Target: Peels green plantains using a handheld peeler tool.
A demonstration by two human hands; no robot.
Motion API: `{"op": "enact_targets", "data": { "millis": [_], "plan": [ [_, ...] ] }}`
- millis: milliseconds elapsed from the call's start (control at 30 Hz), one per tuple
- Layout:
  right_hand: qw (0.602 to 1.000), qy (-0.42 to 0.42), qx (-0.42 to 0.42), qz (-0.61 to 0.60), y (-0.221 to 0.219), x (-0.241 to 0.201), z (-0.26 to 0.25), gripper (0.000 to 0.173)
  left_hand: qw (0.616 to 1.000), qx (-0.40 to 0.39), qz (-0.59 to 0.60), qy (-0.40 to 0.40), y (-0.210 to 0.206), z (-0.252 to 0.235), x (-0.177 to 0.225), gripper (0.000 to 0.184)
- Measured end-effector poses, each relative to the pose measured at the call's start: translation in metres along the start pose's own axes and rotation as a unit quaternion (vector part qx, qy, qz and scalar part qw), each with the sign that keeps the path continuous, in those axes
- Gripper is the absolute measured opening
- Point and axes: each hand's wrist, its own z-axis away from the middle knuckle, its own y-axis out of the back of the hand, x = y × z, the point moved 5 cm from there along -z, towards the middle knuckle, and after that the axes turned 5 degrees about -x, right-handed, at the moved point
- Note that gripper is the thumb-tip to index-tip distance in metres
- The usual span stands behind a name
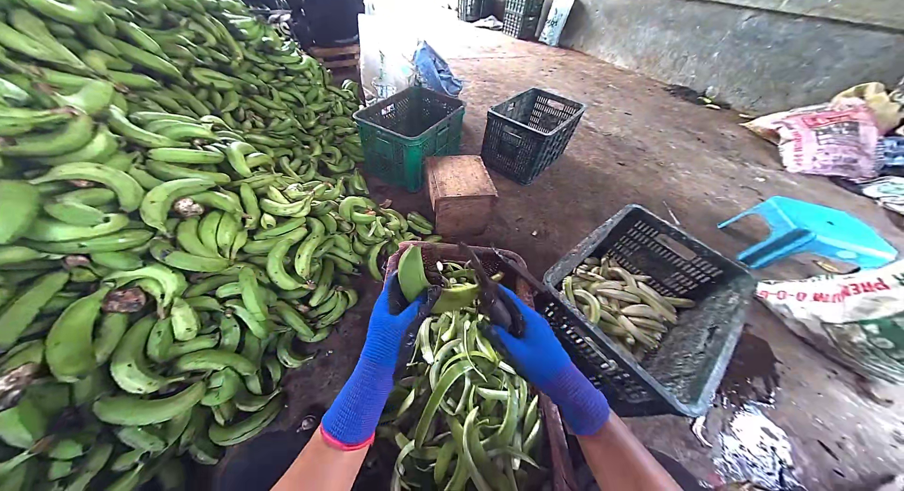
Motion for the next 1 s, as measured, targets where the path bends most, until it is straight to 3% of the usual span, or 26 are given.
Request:
{"op": "enact_targets", "data": {
  "millis": [67, 133, 167, 200, 233, 267, 300, 367, 433, 533, 600, 667, 733, 867, 933, 1000],
  "plan": [
    [0.995, 0.033, 0.097, 0.017, 0.004, -0.004, 0.007, 0.055, 0.988, 0.024, -0.147, -0.048, 0.011, 0.001, 0.009, 0.061],
    [0.992, 0.055, 0.105, 0.033, 0.005, -0.004, 0.012, 0.050, 0.977, 0.027, -0.204, -0.059, 0.016, 0.001, 0.013, 0.058],
    [0.996, 0.006, 0.045, 0.073, 0.002, 0.001, 0.012, 0.047, 0.978, 0.020, -0.197, -0.062, 0.018, 0.002, 0.015, 0.055],
    [0.987, -0.093, -0.067, 0.115, -0.005, 0.014, 0.007, 0.045, 0.983, 0.004, -0.172, -0.068, 0.019, 0.004, 0.017, 0.054],
    [0.953, -0.183, -0.184, 0.153, -0.015, 0.035, 0.001, 0.045, 0.988, -0.018, -0.133, -0.074, 0.021, 0.006, 0.017, 0.053],
    [0.922, -0.233, -0.256, 0.174, -0.024, 0.053, -0.004, 0.047, 0.993, -0.040, -0.081, -0.070, 0.023, 0.005, 0.019, 0.051],
    [0.916, -0.238, -0.276, 0.167, -0.028, 0.062, -0.006, 0.048, 0.996, -0.055, -0.036, -0.056, 0.025, 0.002, 0.020, 0.049],
    [0.954, -0.155, -0.222, 0.127, -0.023, 0.057, -0.004, 0.047, 0.998, -0.058, -0.020, -0.013, 0.033, -0.001, 0.017, 0.052],
    [0.983, -0.017, -0.156, 0.101, -0.017, 0.045, 0.000, 0.049, 0.998, -0.045, -0.047, 0.020, 0.043, -0.005, 0.013, 0.049],
    [0.965, 0.185, -0.088, 0.161, -0.018, 0.027, 0.011, 0.049, 0.998, -0.043, -0.039, 0.039, 0.043, -0.011, 0.006, 0.042],
    [0.940, 0.247, -0.076, 0.221, -0.023, 0.018, 0.011, 0.049, 0.995, -0.070, -0.035, 0.055, 0.034, -0.008, 0.005, 0.041],
    [0.935, 0.242, -0.070, 0.248, -0.027, 0.012, 0.005, 0.049, 0.994, -0.091, -0.031, 0.061, 0.027, 0.002, 0.004, 0.041],
    [0.939, 0.214, -0.009, 0.269, -0.025, 0.007, -0.005, 0.045, 0.994, -0.088, -0.023, 0.061, 0.019, 0.015, 0.008, 0.039],
    [0.955, 0.043, 0.116, 0.270, 0.019, 0.014, -0.027, 0.045, 0.990, -0.098, 0.026, 0.094, 0.016, 0.019, 0.009, 0.038],
    [0.960, 0.012, 0.131, 0.247, 0.042, 0.023, -0.028, 0.049, 0.978, -0.151, 0.081, 0.119, 0.020, 0.017, 0.008, 0.040],
    [0.980, 0.027, 0.097, 0.172, 0.039, 0.026, -0.022, 0.052, 0.981, -0.135, 0.074, 0.121, 0.030, 0.012, 0.008, 0.041]
  ]
}}
